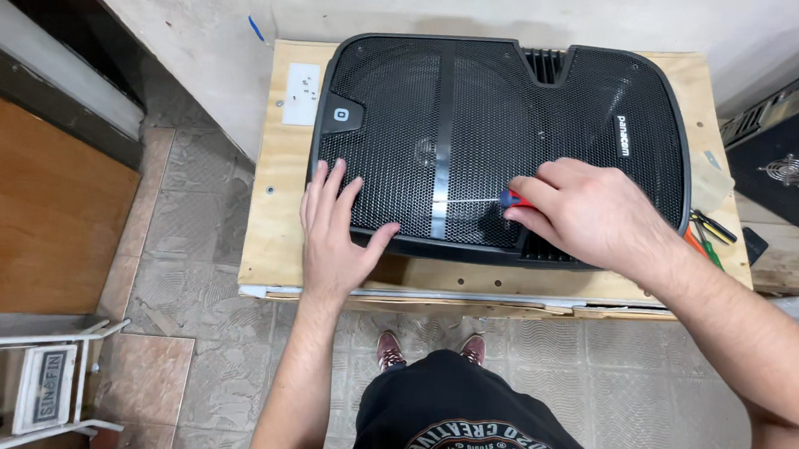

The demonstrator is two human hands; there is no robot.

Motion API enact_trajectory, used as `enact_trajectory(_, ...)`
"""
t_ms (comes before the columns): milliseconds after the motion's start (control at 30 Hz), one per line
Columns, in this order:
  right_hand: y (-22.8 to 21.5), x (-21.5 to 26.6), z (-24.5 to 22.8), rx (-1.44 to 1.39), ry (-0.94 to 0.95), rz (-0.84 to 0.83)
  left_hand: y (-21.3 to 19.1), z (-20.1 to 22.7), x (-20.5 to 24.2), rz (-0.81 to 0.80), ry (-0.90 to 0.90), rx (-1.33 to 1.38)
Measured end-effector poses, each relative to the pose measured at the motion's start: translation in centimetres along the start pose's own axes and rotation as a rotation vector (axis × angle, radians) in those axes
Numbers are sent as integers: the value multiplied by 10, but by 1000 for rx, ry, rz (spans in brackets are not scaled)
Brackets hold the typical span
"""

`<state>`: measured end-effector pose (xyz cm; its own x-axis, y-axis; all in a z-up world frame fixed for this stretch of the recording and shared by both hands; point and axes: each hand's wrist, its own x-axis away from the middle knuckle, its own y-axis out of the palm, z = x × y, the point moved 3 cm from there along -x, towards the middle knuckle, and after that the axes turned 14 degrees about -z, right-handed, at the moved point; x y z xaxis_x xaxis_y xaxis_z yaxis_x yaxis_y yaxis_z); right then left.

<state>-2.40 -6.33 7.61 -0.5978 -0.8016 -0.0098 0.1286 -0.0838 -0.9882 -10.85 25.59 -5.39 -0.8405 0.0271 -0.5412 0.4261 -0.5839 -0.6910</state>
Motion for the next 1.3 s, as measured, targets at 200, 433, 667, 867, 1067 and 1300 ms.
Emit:
enact_trajectory(200,-2,-41,-30,-40,-94,-7,10,-28,19,103,-89,236)
enact_trajectory(433,11,-75,-51,-58,-171,-31,10,-32,17,145,-47,303)
enact_trajectory(667,9,-89,-57,-34,-163,-39,9,-33,17,153,-39,316)
enact_trajectory(867,14,-108,-72,-39,-179,-16,6,-33,17,153,-29,336)
enact_trajectory(1067,11,-115,-77,-39,-190,-43,7,-34,18,159,-14,348)
enact_trajectory(1300,0,-118,-84,32,-225,-32,7,-33,17,181,-2,351)
